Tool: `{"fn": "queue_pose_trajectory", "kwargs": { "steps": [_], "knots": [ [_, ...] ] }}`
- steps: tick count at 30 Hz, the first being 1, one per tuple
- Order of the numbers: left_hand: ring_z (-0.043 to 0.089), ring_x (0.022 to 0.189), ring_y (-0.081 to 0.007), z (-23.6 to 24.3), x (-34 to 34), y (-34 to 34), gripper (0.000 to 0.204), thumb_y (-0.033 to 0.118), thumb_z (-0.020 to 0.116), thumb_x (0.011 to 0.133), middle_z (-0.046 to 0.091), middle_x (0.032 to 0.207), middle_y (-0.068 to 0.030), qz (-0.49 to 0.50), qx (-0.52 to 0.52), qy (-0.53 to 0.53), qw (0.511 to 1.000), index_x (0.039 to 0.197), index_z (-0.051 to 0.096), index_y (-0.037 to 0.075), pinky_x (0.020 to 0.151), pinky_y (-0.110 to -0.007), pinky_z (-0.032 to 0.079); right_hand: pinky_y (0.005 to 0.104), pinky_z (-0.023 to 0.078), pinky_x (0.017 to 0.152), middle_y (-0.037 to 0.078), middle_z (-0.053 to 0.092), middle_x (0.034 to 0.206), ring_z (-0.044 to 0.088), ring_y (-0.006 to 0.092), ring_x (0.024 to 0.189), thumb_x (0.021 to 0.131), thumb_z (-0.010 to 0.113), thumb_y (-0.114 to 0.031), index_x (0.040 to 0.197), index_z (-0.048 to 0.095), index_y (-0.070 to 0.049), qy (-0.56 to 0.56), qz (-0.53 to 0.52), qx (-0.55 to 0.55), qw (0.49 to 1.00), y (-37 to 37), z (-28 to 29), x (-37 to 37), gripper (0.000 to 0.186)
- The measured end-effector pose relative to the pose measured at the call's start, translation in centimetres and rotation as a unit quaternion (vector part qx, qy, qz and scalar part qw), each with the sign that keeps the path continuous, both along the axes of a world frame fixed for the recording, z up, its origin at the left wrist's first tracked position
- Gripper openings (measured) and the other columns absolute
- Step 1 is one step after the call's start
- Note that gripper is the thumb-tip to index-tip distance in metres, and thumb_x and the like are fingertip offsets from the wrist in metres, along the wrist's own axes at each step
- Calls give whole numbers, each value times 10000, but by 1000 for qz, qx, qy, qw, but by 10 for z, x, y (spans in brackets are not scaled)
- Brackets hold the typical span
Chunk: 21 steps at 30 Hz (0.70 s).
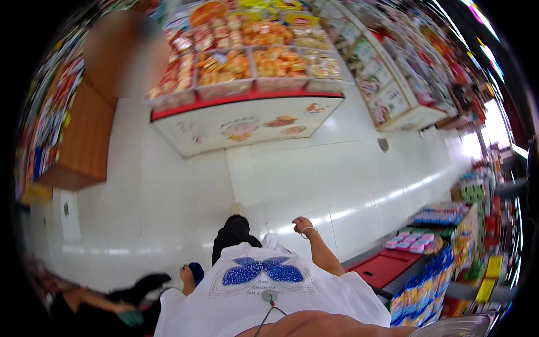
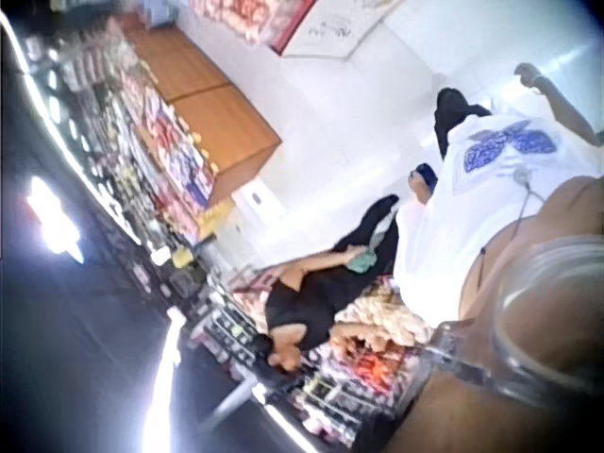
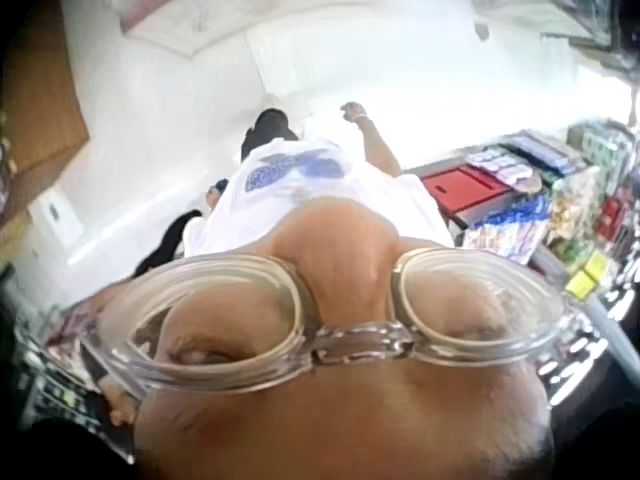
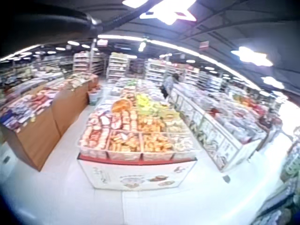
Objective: The person moves plastic bins containing snack packages, wipes a red display shelf with a blue cloth, and rearranges packaged snacks within the bins by hand.
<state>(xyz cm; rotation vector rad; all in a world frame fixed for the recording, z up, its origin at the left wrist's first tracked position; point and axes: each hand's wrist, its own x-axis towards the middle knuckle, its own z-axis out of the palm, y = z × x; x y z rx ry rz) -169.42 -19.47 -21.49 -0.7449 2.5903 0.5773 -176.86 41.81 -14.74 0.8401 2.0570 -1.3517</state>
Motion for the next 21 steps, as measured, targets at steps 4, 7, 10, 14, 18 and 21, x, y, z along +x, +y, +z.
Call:
{"fn": "queue_pose_trajectory", "kwargs": {
  "steps": [4,7,10,14,18,21],
  "knots": [
    [557,993,-429,-2,-144,53,531,366,471,804,588,1042,-300,-92,6,-96,991,1020,590,-104,885,-445,419,281,466,493,97,627,652,585,161,544,836,517,-214,939,625,-26,-42,-122,52,990,60,1,12,239],
    [553,1035,-395,14,-270,106,570,396,480,821,570,1113,-281,-79,87,-84,990,1097,565,-94,905,-418,419,283,464,489,97,624,641,582,163,540,836,511,-204,940,629,-33,-45,-217,75,972,70,11,31,233],
    [560,1001,-302,60,-386,210,558,400,528,849,568,1105,-210,-26,292,-70,954,1175,488,-51,862,-400,446,285,468,493,100,624,643,586,160,544,836,504,-213,932,634,-40,-41,-318,53,946,71,19,50,236],
    [617,603,-258,93,-479,383,427,410,521,876,574,810,-157,-58,430,-163,886,1036,447,21,506,-382,540,325,487,554,148,621,660,594,220,557,817,506,-193,954,624,-22,-15,-229,155,961,32,-42,152,249],
    [639,700,-256,83,-508,520,373,346,452,889,644,871,-135,-28,533,-313,786,974,601,15,624,-392,546,338,475,520,149,611,650,582,225,527,814,520,-187,925,620,-16,-165,-359,18,918,5,-30,171,227],
    [631,853,-254,84,-492,631,356,327,430,907,651,941,-122,-57,522,-333,783,998,603,29,795,-375,514,348,466,493,150,604,643,572,230,505,812,530,-182,903,617,-12,-192,-404,-16,894,23,-31,184,212]
  ]
}}
